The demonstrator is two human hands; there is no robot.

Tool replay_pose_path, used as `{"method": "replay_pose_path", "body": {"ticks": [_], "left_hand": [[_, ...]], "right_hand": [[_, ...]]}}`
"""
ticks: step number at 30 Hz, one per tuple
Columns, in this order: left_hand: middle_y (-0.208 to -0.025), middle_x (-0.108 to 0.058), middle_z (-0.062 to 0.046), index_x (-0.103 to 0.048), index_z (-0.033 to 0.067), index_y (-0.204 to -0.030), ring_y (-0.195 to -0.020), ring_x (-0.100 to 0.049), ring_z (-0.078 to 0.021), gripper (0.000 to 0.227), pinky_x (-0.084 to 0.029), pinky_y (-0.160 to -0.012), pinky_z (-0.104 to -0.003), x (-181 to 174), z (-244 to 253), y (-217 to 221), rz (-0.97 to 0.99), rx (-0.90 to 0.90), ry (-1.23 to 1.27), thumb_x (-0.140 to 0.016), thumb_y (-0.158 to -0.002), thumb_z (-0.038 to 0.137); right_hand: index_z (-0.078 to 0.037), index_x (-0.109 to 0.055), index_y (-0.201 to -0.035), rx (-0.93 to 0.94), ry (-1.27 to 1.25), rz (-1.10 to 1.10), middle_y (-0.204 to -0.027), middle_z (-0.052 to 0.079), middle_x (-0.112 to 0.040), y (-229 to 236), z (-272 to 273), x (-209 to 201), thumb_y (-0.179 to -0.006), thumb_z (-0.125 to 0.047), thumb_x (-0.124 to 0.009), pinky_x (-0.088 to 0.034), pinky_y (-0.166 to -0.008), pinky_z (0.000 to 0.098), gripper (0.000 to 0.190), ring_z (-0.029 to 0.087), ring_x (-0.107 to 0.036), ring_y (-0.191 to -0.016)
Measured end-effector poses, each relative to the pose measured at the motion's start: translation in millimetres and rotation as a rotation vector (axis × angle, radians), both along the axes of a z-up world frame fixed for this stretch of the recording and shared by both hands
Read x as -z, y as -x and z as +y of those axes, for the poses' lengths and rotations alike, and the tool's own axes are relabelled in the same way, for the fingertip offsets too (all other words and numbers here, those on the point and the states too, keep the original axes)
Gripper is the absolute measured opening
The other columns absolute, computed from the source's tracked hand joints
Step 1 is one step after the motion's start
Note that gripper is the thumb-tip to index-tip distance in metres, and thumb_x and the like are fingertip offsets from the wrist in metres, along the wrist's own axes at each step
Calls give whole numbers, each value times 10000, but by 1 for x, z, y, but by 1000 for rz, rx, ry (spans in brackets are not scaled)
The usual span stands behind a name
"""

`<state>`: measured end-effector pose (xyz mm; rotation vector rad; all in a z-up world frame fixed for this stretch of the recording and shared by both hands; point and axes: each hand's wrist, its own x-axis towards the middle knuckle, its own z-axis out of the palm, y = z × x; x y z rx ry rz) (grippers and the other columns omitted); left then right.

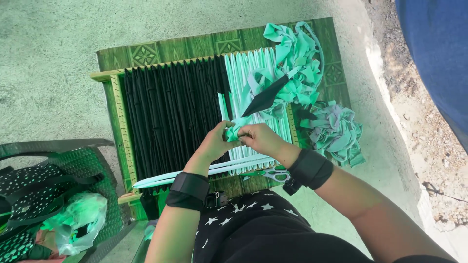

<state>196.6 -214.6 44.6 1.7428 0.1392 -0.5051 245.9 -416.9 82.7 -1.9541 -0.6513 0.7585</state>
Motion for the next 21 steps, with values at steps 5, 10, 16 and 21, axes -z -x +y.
{"method": "replay_pose_path", "body": {"ticks": [5,10,16,21], "left_hand": [[-939,-728,-115,-668,29,-1102,-849,-685,-185,420,-549,-775,-333,-22,9,-7,-94,2,-158,-864,-767,189],[-918,-696,-142,-738,52,-1003,-850,-658,-265,250,-520,-737,-377,-63,16,-1,-206,-44,-525,-813,-766,75],[-892,-681,-98,-756,88,-985,-824,-689,-267,321,-510,-708,-362,-140,-30,-10,-577,-117,-246,-624,-802,-140],[-1082,-612,-221,-569,15,-1014,-1000,-638,-418,265,-541,-803,-420,-112,-35,-30,-930,-480,-458,-559,-808,-151]], "right_hand": [[-33,-723,-1020,157,-43,-1,-830,61,-745,-16,-26,17,-894,-51,-733,-552,-673,288,128,135,-702,-743],[-66,-680,-1127,190,19,42,-852,39,-728,-31,-36,-4,-893,-67,-732,-547,-664,280,239,134,-687,-737],[-104,-549,-1350,8,-192,-196,-1123,107,-586,-38,-21,-4,-843,-156,-784,-542,-805,330,562,204,-601,-949],[-195,-599,-1502,14,-195,-170,-1192,81,-688,-52,-32,-49,-1103,-387,-525,-470,-1052,370,448,239,-595,-1104]]}}
